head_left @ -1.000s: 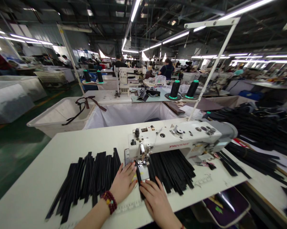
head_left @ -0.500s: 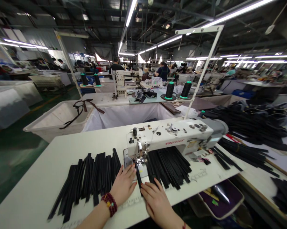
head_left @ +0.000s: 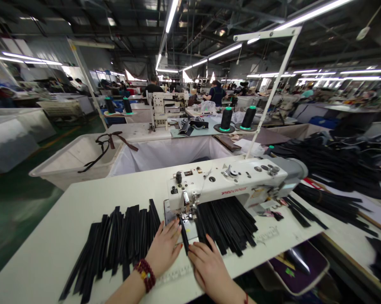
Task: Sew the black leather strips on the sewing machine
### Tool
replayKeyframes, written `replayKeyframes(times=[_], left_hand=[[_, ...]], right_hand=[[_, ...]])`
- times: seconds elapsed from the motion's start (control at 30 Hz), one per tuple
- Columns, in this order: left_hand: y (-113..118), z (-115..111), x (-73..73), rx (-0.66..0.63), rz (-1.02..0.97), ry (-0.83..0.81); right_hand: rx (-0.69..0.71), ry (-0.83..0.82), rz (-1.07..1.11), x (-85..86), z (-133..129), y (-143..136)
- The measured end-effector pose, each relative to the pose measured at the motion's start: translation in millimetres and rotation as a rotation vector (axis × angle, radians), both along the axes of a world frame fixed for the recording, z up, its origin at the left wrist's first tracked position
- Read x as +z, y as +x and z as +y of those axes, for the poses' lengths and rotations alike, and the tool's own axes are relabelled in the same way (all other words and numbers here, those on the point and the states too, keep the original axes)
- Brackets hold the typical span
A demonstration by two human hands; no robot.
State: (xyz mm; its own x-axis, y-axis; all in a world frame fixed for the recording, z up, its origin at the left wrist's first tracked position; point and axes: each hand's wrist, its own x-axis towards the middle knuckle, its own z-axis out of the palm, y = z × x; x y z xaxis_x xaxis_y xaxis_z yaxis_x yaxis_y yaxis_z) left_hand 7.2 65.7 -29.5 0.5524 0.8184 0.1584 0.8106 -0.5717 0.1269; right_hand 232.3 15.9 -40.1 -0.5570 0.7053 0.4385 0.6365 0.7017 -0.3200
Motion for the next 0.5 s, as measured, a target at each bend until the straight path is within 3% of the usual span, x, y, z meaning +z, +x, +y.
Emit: replayKeyframes(times=[0.5], left_hand=[[-5.3,21.0,-8.0,0.018,0.004,0.024]], right_hand=[[-0.025,0.050,-0.117,2.9,49.9,-19.1]])
